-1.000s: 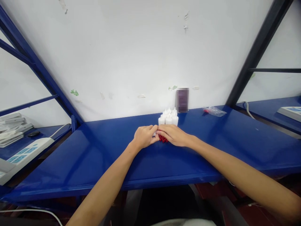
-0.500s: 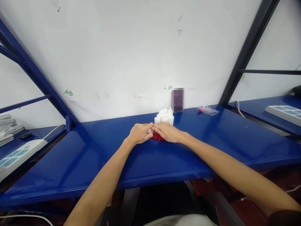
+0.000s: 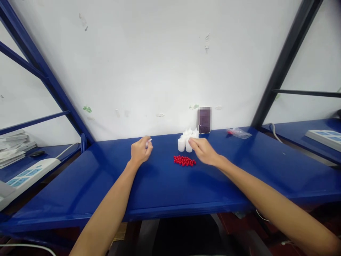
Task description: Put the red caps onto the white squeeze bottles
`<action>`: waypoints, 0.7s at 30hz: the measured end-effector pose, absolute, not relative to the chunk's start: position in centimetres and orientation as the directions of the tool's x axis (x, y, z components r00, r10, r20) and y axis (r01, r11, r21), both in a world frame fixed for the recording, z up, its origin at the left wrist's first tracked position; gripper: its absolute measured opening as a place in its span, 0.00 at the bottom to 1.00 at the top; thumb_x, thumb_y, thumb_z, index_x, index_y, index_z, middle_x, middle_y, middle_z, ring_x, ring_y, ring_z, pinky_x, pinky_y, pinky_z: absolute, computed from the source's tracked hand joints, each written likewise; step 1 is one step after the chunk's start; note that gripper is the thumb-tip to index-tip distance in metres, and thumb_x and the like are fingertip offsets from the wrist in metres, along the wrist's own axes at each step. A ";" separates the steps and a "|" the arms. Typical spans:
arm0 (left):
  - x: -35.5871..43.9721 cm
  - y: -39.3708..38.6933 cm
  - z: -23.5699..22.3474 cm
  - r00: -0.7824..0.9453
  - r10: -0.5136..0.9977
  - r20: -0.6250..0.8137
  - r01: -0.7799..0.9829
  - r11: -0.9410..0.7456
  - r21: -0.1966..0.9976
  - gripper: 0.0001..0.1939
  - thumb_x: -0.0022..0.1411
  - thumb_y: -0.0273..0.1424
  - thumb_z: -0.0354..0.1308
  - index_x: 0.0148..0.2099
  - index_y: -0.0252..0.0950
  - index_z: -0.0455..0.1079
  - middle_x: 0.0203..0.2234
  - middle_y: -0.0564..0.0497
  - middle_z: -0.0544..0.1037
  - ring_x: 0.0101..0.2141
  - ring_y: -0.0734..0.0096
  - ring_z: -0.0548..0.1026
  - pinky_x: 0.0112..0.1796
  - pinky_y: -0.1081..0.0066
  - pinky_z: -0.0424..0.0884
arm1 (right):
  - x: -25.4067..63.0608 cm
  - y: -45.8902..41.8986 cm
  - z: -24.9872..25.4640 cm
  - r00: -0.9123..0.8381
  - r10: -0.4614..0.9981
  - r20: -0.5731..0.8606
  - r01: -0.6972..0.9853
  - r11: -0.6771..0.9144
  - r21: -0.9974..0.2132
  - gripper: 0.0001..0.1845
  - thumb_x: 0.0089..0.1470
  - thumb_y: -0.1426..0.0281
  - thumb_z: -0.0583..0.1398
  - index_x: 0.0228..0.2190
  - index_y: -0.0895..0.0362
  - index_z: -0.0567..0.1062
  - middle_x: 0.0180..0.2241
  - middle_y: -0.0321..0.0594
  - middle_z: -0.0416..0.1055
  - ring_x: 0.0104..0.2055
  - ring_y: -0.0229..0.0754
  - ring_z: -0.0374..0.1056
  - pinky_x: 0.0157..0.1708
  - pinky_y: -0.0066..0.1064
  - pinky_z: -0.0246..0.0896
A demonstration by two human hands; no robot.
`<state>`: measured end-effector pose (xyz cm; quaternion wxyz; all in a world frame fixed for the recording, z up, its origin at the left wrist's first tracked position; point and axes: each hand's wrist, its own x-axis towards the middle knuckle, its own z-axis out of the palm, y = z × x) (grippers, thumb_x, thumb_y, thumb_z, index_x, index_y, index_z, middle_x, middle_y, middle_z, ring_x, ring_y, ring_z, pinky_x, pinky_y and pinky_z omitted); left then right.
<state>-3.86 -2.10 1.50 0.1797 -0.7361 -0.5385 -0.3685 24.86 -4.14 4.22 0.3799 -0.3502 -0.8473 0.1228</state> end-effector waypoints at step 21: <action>-2.9 -1.5 0.5 0.146 0.796 0.587 0.822 -0.428 0.376 0.14 0.64 0.37 0.46 0.44 0.36 0.69 0.23 0.54 0.72 0.24 0.71 0.69 0.31 0.72 0.61 | 29.2 -1.6 5.0 -0.657 0.658 -0.369 0.736 0.454 -0.501 0.16 0.52 0.57 0.60 0.24 0.57 0.70 0.21 0.32 0.61 0.25 0.36 0.54 0.27 0.31 0.48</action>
